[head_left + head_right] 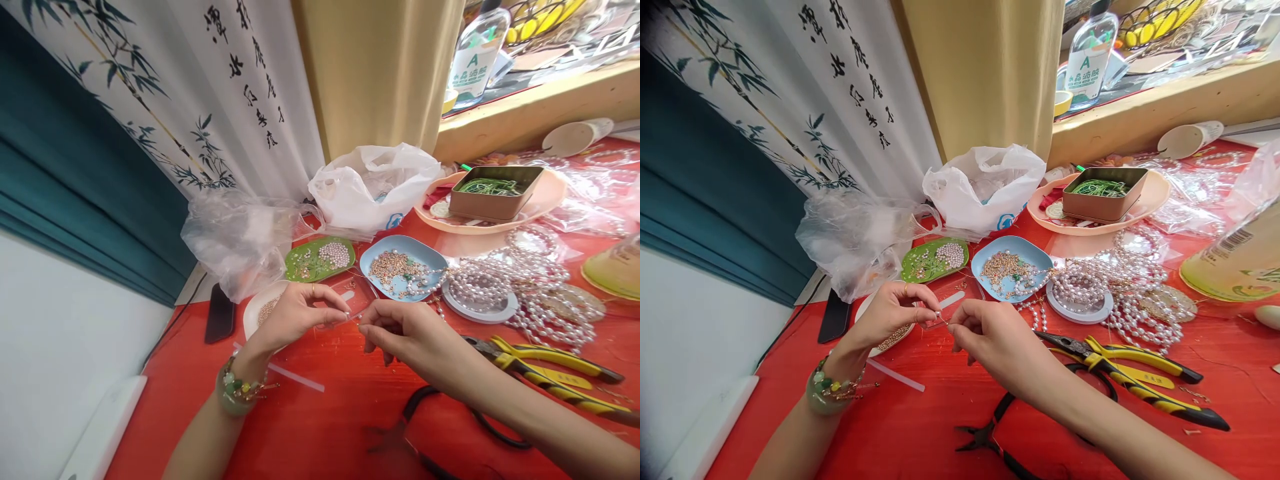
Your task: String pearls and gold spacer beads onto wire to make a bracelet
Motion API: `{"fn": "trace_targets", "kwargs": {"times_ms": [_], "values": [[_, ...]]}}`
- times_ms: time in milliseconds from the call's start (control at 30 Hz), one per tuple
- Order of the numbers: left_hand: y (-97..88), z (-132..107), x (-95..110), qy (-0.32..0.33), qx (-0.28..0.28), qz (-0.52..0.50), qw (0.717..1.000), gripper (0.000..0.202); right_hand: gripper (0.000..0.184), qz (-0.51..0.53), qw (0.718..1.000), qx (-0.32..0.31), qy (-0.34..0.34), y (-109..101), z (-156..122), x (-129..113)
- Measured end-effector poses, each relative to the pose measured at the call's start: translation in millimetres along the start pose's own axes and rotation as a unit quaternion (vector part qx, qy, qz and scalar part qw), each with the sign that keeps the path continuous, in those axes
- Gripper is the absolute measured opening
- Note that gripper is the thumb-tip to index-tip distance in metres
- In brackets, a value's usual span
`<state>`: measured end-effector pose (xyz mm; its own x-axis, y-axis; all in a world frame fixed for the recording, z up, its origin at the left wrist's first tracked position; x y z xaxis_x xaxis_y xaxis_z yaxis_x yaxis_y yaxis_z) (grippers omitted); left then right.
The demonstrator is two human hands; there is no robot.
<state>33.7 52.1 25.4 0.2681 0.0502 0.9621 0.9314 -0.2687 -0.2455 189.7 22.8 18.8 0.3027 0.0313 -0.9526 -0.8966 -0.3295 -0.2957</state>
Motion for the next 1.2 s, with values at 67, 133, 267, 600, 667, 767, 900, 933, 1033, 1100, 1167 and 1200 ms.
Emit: {"fn": "trace_targets", "kwargs": {"times_ms": [67, 133, 267, 600, 667, 767, 900, 933, 1033, 1100, 1167, 1200], "values": [[0.0, 0.4, -0.1, -0.004, 0.0, -0.006, 1.0, 0.008, 0.013, -0.001, 1.0, 0.003, -0.002, -0.6, 0.4, -0.2], [0.2, 0.2, 0.4, -0.005, -0.002, -0.01, 1.0, 0.008, 0.014, -0.003, 1.0, 0.004, 0.001, -0.9, 0.9, -0.3], [-0.5, -0.1, 0.1, -0.008, 0.004, -0.019, 1.0, 0.009, 0.014, -0.006, 1.0, 0.0, 0.005, -1.2, 0.7, -2.2], [2.1, 4.2, -4.6, -0.005, 0.027, -0.04, 0.999, 0.012, 0.014, 0.007, 1.0, 0.005, 0.003, -3.0, 0.6, -7.2], [3.1, 3.4, -3.4, -0.003, 0.027, -0.041, 0.999, 0.012, 0.014, 0.008, 1.0, 0.005, 0.009, -2.9, 1.0, -7.0], [4.3, 1.9, -2.5, -0.001, 0.022, -0.039, 0.999, 0.012, 0.014, 0.013, 1.0, 0.0, 0.013, -2.4, 0.5, -6.9], [3.6, 0.7, -1.3, 0.01, 0.024, -0.049, 0.998, 0.012, 0.014, 0.011, 1.0, 0.0, 0.013, -2.9, -1.4, -8.5], [3.2, 0.5, -1.0, 0.013, 0.024, -0.052, 0.998, 0.012, 0.014, 0.007, 1.0, 0.002, 0.014, -3.3, -1.5, -9.0], [3.1, 0.3, -0.5, 0.021, 0.021, -0.063, 0.998, 0.01, 0.013, 0.0, 1.0, 0.005, 0.017, -4.0, -1.2, -9.7], [3.2, 0.4, -0.5, 0.024, 0.022, -0.07, 0.997, 0.011, 0.013, 0.001, 1.0, 0.004, 0.015, -3.9, -0.6, -9.5], [2.7, 0.6, -0.2, 0.027, 0.03, -0.072, 0.997, 0.012, 0.014, 0.003, 1.0, 0.002, 0.011, -3.5, -0.3, -8.9], [2.4, 0.5, 0.3, 0.028, 0.035, -0.071, 0.996, 0.013, 0.014, 0.004, 1.0, 0.002, 0.01, -3.5, -0.2, -8.7]]}}
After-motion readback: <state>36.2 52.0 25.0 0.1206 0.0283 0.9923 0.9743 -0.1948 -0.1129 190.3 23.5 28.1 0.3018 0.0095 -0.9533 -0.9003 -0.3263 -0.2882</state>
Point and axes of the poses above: each hand's wrist, its own z-axis towards the middle knuckle, its own y-axis out of the palm, x = y × z, the point moved 4 cm from there along z, towards the middle knuckle, and after that the axes turned 9 degrees about x, right-handed, at the moved point
